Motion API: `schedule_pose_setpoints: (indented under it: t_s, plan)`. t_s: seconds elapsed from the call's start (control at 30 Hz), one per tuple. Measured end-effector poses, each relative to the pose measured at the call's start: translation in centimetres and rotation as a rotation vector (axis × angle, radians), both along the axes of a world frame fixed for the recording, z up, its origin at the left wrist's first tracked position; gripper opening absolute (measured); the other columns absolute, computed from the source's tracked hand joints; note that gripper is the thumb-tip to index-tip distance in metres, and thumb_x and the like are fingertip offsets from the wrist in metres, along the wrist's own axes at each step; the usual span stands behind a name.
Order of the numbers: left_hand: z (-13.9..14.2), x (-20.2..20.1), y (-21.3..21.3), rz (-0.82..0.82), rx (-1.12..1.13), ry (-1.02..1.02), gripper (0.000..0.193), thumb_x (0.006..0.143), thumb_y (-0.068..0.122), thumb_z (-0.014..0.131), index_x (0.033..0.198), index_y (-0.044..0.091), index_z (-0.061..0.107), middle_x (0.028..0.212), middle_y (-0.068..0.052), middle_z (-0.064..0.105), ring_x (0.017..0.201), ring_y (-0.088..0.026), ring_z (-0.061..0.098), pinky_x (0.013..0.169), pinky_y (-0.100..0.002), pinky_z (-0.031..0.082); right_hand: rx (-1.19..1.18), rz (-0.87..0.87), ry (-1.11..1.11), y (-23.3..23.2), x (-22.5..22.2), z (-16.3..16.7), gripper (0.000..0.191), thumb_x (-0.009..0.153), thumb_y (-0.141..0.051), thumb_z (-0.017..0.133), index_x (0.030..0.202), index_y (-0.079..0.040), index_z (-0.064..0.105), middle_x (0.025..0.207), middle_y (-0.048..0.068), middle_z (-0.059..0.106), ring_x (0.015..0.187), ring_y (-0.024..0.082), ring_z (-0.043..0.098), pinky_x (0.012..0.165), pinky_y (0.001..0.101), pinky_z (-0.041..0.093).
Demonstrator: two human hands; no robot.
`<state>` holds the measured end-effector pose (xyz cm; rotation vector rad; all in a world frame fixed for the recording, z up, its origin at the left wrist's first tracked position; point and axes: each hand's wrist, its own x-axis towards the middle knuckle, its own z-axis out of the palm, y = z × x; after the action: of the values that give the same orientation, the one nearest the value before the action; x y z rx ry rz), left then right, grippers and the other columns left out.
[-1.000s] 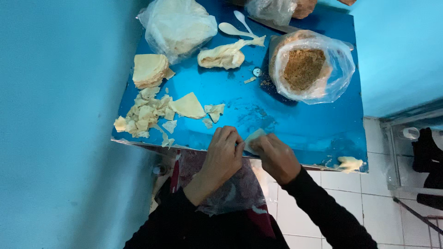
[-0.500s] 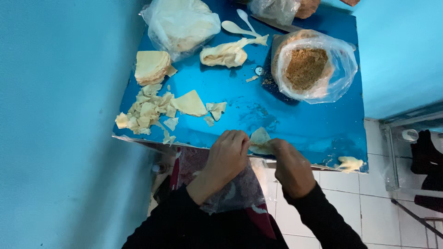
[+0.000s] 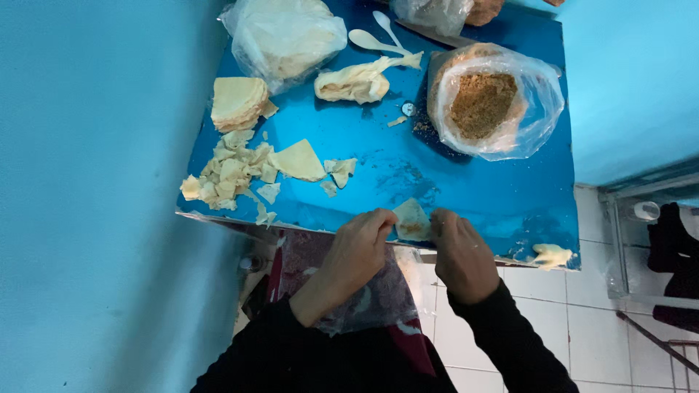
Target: The person picks up small pieces of dough from a blue work table, folds and rolls them by hand into filled shapes, and occasionally dips a piece into a bowl of brown powder before setting the shaped piece back on the table among other finished dough pieces.
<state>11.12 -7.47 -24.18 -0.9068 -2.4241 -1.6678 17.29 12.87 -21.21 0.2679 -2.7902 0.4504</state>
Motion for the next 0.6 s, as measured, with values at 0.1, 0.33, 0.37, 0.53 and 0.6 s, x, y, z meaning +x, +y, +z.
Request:
schedule_pose_setpoints:
  t_s: [0.1, 0.33, 0.37, 0.53, 0.6]
  plan:
    - [0.0, 0.0, -0.1, -0.016, 0.021, 0.000, 0.013, 0.099, 0.004, 0.060, 0.112, 0.002, 0.061, 0.105, -0.019, 0.071, 0.096, -0.038, 0.070, 0.078, -0.047, 0.057, 0.195, -0.023, 0.003, -0.4, -0.6, -0.3, 0.035, 0.081, 0.007, 0.058, 0.115, -0.001, 0.053, 0.095, 0.016, 0.063, 0.090, 0.036, 0.064, 0.076, 0.0459, 0.050]
    - [0.1, 0.0, -0.4, -0.047, -0.005, -0.038, 0.019, 0.096, 0.002, 0.063, 0.115, 0.002, 0.063, 0.108, -0.019, 0.071, 0.103, -0.039, 0.068, 0.083, -0.048, 0.055, 0.089, 0.006, -0.077, -0.1, -0.4, 0.1, 0.045, 0.078, 0.013, 0.056, 0.121, 0.003, 0.048, 0.103, 0.021, 0.060, 0.094, 0.041, 0.063, 0.078, 0.0479, 0.051]
    - [0.1, 0.0, -0.3, -0.056, -0.019, -0.046, 0.020, 0.095, 0.001, 0.063, 0.116, 0.002, 0.064, 0.109, -0.019, 0.071, 0.103, -0.038, 0.068, 0.084, -0.048, 0.054, 0.003, -0.001, -0.133, 0.0, -0.3, 0.2, 0.046, 0.079, 0.015, 0.055, 0.122, 0.004, 0.047, 0.105, 0.023, 0.059, 0.095, 0.042, 0.062, 0.077, 0.0477, 0.052]
    - [-0.4, 0.1, -0.2, -0.083, -0.068, -0.013, 0.030, 0.089, -0.001, 0.066, 0.119, 0.003, 0.065, 0.116, -0.017, 0.068, 0.110, -0.038, 0.064, 0.088, -0.048, 0.054, -0.139, 0.061, -0.138, -0.2, -0.3, 0.9, 0.044, 0.081, 0.017, 0.055, 0.121, 0.004, 0.043, 0.115, 0.026, 0.060, 0.103, 0.045, 0.062, 0.080, 0.0466, 0.054]
    - [-0.7, 0.1, -0.2, -0.088, -0.059, 0.038, 0.030, 0.090, -0.002, 0.066, 0.119, 0.003, 0.066, 0.117, -0.016, 0.067, 0.112, -0.038, 0.063, 0.089, -0.047, 0.054, -0.090, 0.072, -0.131, -0.3, -0.5, 1.0, 0.048, 0.079, 0.015, 0.059, 0.123, 0.003, 0.045, 0.115, 0.025, 0.062, 0.108, 0.044, 0.063, 0.082, 0.0457, 0.055]
